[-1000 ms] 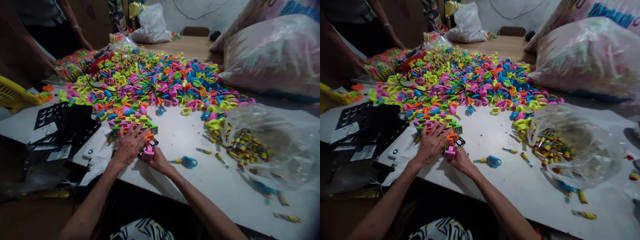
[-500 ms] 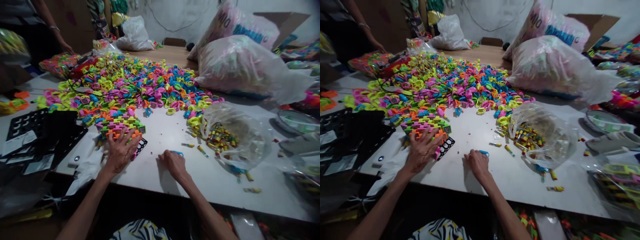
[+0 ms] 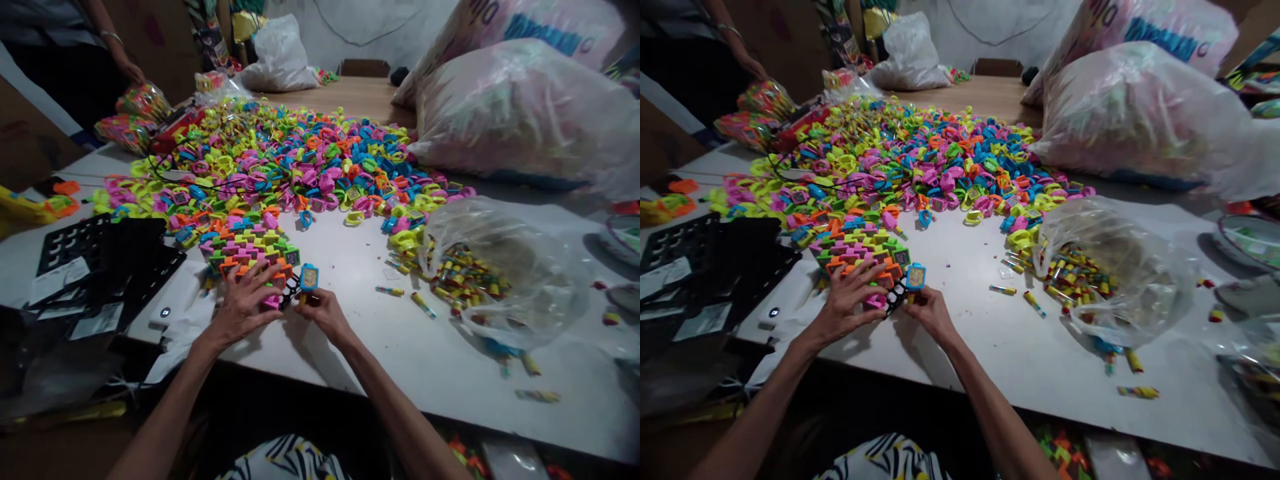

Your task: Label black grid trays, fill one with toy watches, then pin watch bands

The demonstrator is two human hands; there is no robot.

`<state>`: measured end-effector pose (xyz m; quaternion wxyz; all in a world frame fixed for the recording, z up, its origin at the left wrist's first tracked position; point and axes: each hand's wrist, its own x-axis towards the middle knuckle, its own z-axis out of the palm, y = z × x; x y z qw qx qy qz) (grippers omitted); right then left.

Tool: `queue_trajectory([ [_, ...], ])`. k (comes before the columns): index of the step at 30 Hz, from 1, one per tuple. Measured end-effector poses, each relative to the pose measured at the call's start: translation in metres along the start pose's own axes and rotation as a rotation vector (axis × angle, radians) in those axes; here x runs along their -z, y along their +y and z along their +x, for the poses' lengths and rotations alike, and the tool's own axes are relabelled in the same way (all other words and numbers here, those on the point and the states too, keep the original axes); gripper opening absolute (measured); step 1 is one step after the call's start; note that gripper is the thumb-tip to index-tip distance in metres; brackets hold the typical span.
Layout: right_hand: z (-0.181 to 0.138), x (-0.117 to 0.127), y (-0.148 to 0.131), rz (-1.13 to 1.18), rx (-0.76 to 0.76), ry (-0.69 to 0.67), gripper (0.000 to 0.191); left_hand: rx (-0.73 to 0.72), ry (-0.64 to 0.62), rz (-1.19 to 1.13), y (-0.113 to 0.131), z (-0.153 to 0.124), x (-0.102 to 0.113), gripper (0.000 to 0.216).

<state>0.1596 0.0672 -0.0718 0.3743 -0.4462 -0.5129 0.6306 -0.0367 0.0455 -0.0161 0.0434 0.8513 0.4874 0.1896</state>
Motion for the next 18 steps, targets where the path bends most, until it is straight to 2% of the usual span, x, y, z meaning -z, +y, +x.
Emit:
queue_trajectory([
  [2,0.01,-0.007,-0.001,0.055,-0.031,-0.091,0.015,-0.003,-0.004,0.006,0.0,0.0,-0.001,0.027],
  [5,0.021,-0.012,0.0,-0.025,0.024,-0.128,0.013,-0.021,-0.025,0.024,0.0,0.0,0.0,0.025],
  [9,0.024,-0.018,0.002,-0.393,0.167,-0.184,0.002,-0.05,0.014,0.075,0.001,-0.002,-0.001,0.027],
  [13,0.019,-0.027,0.0,-0.793,0.245,-0.152,0.009,-0.02,0.135,0.164,0.009,0.004,-0.005,0.058],
  [15,0.02,-0.021,-0.004,-0.838,0.256,-0.191,0.013,0.002,0.181,0.207,0.014,0.011,-0.008,0.056],
  [18,0.041,0.014,-0.022,-0.838,0.201,-0.405,0.011,0.015,0.19,0.232,0.018,0.017,-0.013,0.035],
])
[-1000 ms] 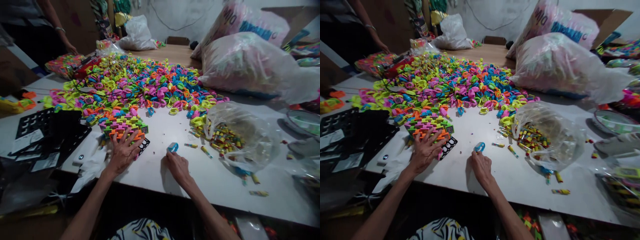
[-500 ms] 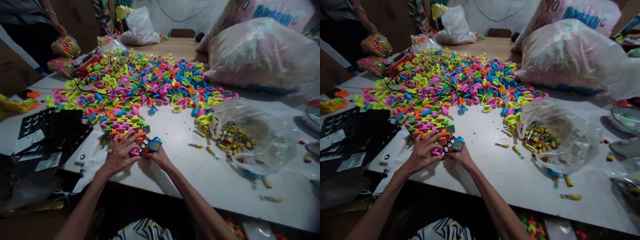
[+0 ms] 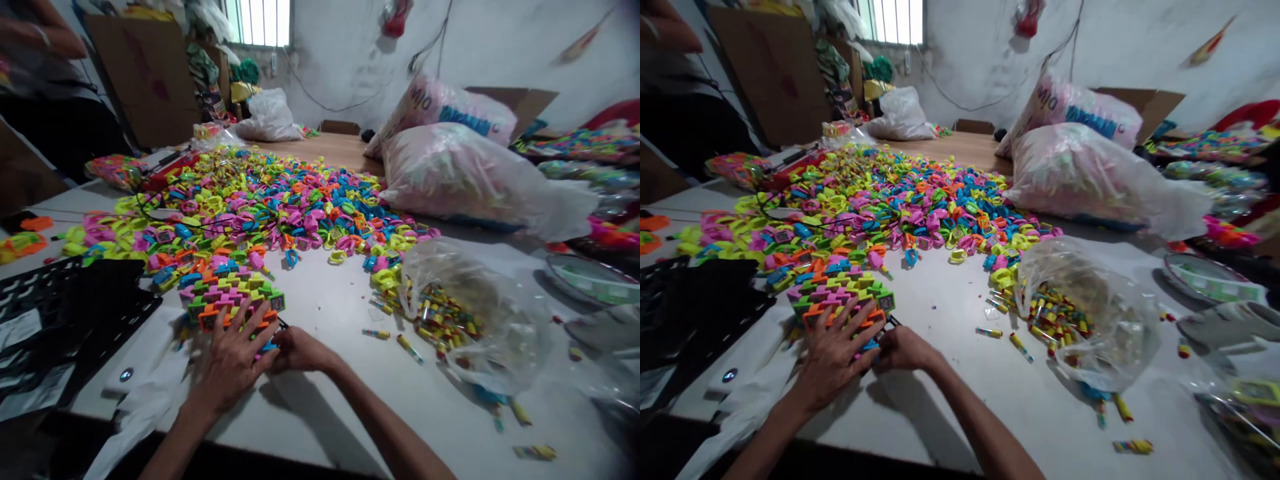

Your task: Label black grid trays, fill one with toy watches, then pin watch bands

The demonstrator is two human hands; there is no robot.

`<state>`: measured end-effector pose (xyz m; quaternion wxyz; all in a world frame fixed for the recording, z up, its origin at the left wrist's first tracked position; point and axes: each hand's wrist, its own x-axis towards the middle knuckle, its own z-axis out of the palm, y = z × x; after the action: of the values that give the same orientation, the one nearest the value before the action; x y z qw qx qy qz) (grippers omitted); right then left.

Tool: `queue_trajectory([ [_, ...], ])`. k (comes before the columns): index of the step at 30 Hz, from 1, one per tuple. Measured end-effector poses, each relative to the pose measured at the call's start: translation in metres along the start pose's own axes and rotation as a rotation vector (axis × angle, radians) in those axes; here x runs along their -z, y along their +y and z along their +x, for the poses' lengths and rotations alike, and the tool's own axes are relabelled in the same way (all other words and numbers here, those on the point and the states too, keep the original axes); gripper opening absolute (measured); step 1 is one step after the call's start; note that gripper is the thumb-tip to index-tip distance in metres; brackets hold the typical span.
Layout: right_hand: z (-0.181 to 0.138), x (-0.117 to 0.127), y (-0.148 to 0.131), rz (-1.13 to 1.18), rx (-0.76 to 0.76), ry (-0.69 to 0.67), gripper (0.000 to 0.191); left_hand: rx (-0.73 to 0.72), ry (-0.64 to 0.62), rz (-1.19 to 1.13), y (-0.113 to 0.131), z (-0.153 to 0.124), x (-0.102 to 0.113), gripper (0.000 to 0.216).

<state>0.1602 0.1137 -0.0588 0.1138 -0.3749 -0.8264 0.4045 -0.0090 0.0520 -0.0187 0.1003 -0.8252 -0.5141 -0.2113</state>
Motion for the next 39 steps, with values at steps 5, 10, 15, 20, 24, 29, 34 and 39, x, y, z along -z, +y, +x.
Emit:
queue_trajectory([
  [5,0.047,0.099,0.039,-0.279,-0.271,0.275,0.03,-0.037,0.082,0.013,0.0,0.002,-0.009,0.035],
  [10,0.122,0.12,0.041,-0.418,-0.261,0.391,0.038,-0.037,0.115,0.043,0.002,-0.002,-0.005,0.038],
  [15,0.119,0.087,0.04,-0.485,-0.262,0.364,0.03,-0.183,0.032,0.176,-0.008,-0.022,0.007,0.047],
  [20,0.065,0.09,0.049,-0.48,-0.218,0.23,0.033,-0.152,0.031,0.096,-0.006,-0.029,0.009,0.045],
  [24,0.059,0.107,0.052,-0.46,-0.157,0.07,0.025,-0.009,0.076,-0.03,0.006,-0.021,0.006,0.034],
  [29,0.067,0.105,0.052,-0.505,-0.194,0.119,0.016,0.008,0.11,-0.066,0.009,-0.019,0.007,0.029],
  [34,0.036,0.09,0.049,-0.508,-0.254,0.27,0.016,-0.002,0.073,-0.065,0.007,-0.023,0.008,0.028],
  [39,-0.006,0.045,0.038,0.004,-0.195,0.337,0.019,-0.007,0.022,-0.075,0.007,-0.023,0.01,0.026],
])
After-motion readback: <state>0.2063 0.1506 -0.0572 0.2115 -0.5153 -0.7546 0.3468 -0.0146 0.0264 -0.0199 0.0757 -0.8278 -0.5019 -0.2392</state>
